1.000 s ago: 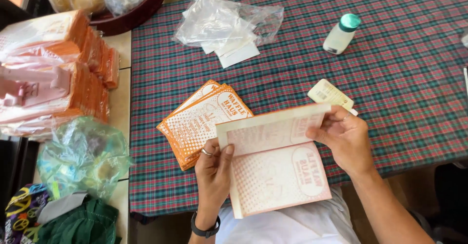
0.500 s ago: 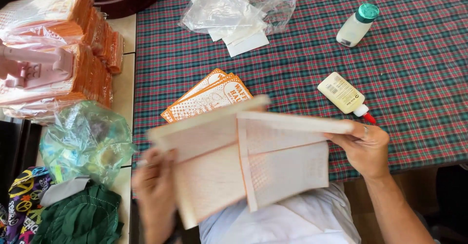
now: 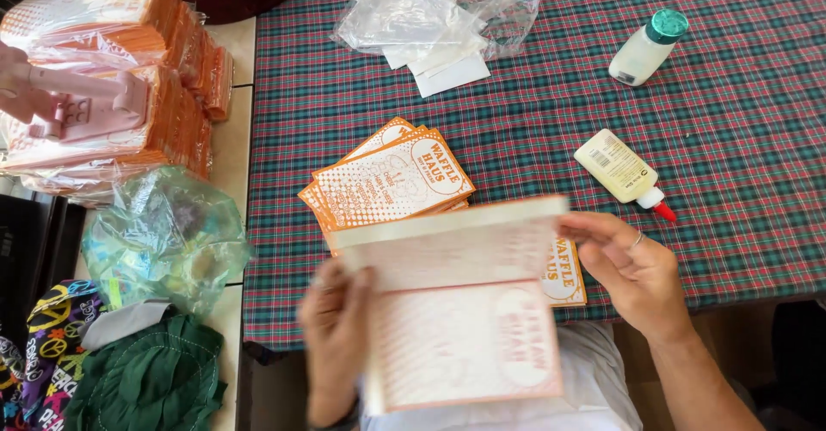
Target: Inspecting and sorting stacks of orange paper bags on a table.
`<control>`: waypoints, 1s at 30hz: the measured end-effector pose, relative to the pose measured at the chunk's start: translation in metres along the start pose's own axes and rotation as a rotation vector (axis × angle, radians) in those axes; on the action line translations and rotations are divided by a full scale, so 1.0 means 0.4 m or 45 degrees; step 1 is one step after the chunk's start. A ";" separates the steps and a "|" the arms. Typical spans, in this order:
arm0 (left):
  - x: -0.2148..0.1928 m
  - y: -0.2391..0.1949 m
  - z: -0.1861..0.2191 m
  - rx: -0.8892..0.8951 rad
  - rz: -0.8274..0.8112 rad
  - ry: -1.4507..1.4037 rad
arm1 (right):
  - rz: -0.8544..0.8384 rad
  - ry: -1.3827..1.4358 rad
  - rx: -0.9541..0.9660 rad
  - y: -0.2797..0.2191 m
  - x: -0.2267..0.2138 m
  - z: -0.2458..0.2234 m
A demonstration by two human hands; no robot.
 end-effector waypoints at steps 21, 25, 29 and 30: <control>-0.172 0.066 0.151 0.015 0.553 0.125 | -0.160 -0.399 -0.601 0.031 -0.074 0.046; -0.153 0.048 0.096 0.015 0.504 -0.021 | -0.251 -0.617 -0.603 0.033 -0.045 0.056; -0.031 0.019 0.017 -0.051 0.139 -0.014 | -0.180 -0.252 -0.350 0.004 -0.003 -0.004; 0.014 0.012 0.003 0.018 -0.015 -0.090 | -0.169 0.053 -0.108 -0.007 0.007 -0.018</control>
Point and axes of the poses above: each hand's wrist, its own y-axis towards the middle knuckle, its own x-axis out of the palm, z = x × y, the point moved 1 cm from there along y, towards the middle knuckle, and after that the axes turned 11 degrees about x, right-handed, at the moved point
